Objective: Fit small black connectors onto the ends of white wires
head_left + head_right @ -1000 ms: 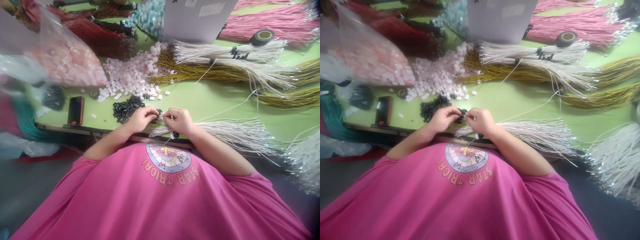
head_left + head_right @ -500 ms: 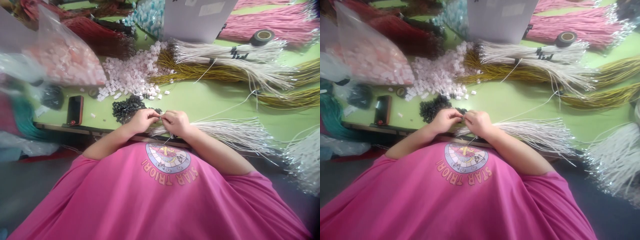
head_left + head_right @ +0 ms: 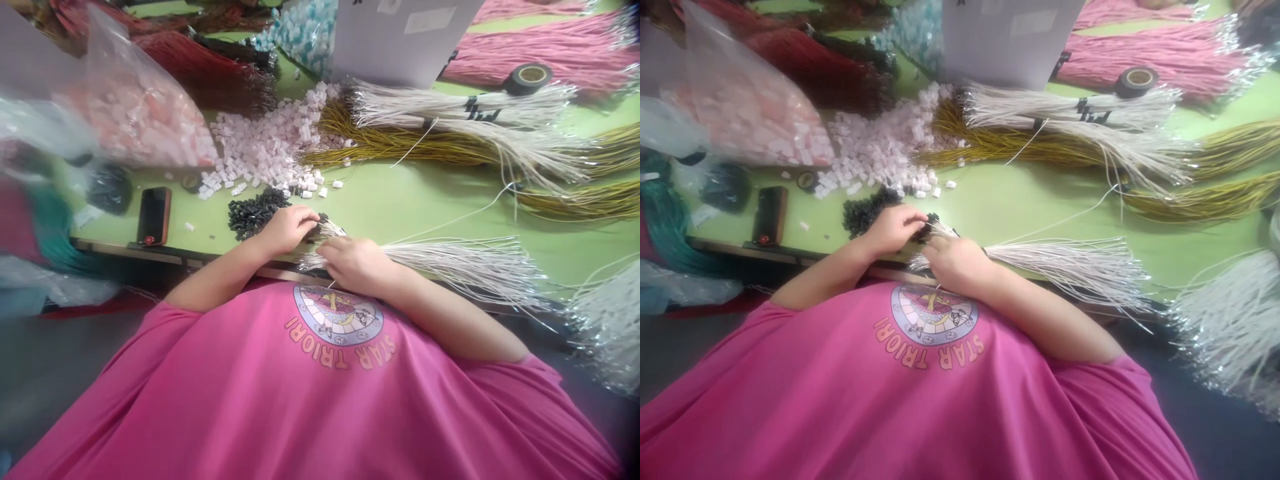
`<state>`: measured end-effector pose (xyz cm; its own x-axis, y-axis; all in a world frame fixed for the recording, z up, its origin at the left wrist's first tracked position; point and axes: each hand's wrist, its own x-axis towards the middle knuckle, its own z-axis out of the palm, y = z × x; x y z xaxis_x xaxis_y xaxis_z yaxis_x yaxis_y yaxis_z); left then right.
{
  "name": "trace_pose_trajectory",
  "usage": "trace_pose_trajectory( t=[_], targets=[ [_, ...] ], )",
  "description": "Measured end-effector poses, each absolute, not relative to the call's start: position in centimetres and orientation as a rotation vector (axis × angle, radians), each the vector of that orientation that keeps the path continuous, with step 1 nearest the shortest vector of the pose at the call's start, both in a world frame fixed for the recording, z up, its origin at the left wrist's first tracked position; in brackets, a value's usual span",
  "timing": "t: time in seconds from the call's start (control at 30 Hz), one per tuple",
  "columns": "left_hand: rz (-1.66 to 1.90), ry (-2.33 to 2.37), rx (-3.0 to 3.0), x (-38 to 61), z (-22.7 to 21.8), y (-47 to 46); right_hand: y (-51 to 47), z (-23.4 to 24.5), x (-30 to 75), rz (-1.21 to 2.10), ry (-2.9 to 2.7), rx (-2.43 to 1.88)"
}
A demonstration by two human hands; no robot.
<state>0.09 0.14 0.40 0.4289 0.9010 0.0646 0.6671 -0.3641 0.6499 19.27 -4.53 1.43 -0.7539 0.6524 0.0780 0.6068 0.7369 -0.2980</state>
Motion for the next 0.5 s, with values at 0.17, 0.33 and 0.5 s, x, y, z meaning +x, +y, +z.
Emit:
trace_pose_trajectory(
  t=[0.17,0.33,0.5],
  targets=[
    [0.685,1.347,2.201,-1.2,1.0,0.6,-5.2,1.0,17.8,0.114,-3.024,-1.104],
    [0.553,1.366,2.340,-4.1,2.4,-0.9,-3.5,0.1,17.8,0.293,-3.062,-1.072],
    [0.123,1.258,2.479,-5.3,1.7,-3.8,-2.2,1.1,18.8,0.601,-2.993,-1.047]
  ],
)
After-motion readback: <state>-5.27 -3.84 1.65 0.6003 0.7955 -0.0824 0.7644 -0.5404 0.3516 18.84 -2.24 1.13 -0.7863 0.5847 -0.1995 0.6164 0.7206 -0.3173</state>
